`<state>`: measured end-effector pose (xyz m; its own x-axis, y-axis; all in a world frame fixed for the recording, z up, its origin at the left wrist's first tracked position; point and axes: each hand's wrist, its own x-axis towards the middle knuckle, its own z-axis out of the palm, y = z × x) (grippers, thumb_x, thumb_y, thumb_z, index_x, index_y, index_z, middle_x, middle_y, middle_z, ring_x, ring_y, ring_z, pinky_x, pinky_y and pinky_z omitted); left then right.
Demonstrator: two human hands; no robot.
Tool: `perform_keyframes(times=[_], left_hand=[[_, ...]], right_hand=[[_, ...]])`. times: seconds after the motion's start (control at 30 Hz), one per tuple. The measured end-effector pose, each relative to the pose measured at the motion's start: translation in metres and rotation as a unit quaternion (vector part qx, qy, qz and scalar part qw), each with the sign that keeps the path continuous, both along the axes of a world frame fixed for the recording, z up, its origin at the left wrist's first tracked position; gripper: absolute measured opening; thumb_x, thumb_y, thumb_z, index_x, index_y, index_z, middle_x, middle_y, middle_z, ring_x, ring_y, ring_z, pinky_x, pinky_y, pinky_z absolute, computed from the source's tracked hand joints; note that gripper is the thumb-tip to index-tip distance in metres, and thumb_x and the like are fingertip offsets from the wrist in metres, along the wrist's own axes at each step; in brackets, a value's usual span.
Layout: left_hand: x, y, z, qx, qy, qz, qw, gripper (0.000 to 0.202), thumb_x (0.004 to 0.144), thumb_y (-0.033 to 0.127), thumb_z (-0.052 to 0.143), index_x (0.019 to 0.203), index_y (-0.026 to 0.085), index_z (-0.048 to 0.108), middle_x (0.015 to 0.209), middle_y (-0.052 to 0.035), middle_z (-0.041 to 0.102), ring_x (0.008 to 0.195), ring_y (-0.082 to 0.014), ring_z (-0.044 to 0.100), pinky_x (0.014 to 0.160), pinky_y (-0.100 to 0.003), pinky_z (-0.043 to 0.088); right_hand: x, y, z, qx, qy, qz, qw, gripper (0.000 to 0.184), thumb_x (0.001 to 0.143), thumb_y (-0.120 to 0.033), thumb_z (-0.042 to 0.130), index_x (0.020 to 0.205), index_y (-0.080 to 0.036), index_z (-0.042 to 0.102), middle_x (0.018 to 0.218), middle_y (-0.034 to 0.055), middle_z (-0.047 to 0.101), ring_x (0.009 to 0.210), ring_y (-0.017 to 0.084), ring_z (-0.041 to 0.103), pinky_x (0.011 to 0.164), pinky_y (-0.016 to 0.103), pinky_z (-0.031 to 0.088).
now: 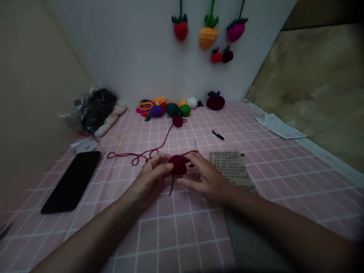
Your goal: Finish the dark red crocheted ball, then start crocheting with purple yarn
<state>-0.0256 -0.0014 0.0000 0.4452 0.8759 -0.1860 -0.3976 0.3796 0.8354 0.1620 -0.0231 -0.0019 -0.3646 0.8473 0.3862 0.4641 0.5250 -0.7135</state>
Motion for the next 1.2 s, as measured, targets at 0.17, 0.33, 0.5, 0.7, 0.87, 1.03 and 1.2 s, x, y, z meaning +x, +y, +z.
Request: perform_keyframes(times=[0.17,0.33,0.5,0.7,0.87,1.03,1.2], left_hand=[[-0.003,0.003,0.008,0.004,-0.008,0.059,0.998,0.021,0.073,0.014,0.065,0.093,0.016,0.060,0.091,-0.0044,0.068,0.078,-0.0143,0.064,0.074,-0.027,0.052],[-0.004,0.005,0.005,-0.018,-0.019,0.081,0.996,0.014,0.076,0.018,0.065,0.090,0.016,0.065,0.091,-0.0030,0.067,0.082,-0.0129,0.063,0.073,-0.024,0.051],[-0.001,0.007,-0.002,-0.005,-0.014,0.092,0.996,0.015,0.075,0.026,0.072,0.086,0.016,0.067,0.089,-0.0029,0.068,0.081,-0.0129,0.062,0.068,-0.023,0.050],[-0.001,0.015,0.001,-0.022,-0.037,0.153,0.987,0.015,0.076,0.025,0.070,0.082,0.013,0.065,0.082,-0.0056,0.068,0.070,-0.0124,0.061,0.055,-0.021,0.045],[-0.010,0.023,0.009,-0.068,-0.039,0.182,0.980,0.013,0.083,0.025,0.061,0.085,0.013,0.064,0.074,-0.0047,0.068,0.054,-0.0088,0.057,0.048,-0.018,0.044],[-0.016,0.026,0.015,-0.038,-0.047,0.200,0.978,0.015,0.084,0.023,0.055,0.088,0.012,0.064,0.076,-0.0054,0.068,0.057,-0.0099,0.060,0.051,-0.018,0.048],[-0.014,0.023,0.010,-0.040,-0.065,0.162,0.984,0.013,0.082,0.024,0.060,0.090,0.014,0.062,0.080,-0.0045,0.068,0.060,-0.0091,0.061,0.053,-0.017,0.048]], right_hand=[[0.023,0.018,-0.005,0.027,-0.187,-0.099,0.977,0.025,0.094,-0.023,0.049,0.118,-0.016,0.052,0.108,0.0092,0.060,0.098,0.016,0.060,0.083,0.028,0.051],[0.032,0.033,-0.012,0.036,-0.295,-0.101,0.950,0.018,0.086,-0.007,0.048,0.096,-0.014,0.061,0.098,0.0124,0.060,0.096,0.024,0.056,0.088,0.038,0.046],[0.029,0.028,-0.002,0.046,-0.384,-0.060,0.920,0.015,0.087,-0.007,0.045,0.086,-0.016,0.058,0.090,0.0115,0.059,0.081,0.021,0.056,0.075,0.034,0.046],[0.036,0.030,0.010,0.074,-0.468,0.016,0.881,0.022,0.074,0.001,0.052,0.083,-0.019,0.057,0.091,0.0101,0.060,0.073,0.020,0.055,0.064,0.031,0.041],[0.032,0.052,0.016,0.098,-0.521,0.060,0.846,0.022,0.076,0.001,0.052,0.084,-0.017,0.060,0.090,0.0110,0.062,0.075,0.021,0.055,0.068,0.033,0.039],[0.036,0.065,0.017,0.115,-0.536,0.074,0.833,0.020,0.082,-0.001,0.049,0.089,-0.016,0.060,0.091,0.0109,0.062,0.076,0.020,0.056,0.068,0.032,0.039],[0.035,0.065,0.017,0.130,-0.544,0.082,0.825,0.018,0.084,-0.004,0.049,0.090,-0.017,0.059,0.091,0.0098,0.062,0.077,0.021,0.057,0.069,0.032,0.039]])
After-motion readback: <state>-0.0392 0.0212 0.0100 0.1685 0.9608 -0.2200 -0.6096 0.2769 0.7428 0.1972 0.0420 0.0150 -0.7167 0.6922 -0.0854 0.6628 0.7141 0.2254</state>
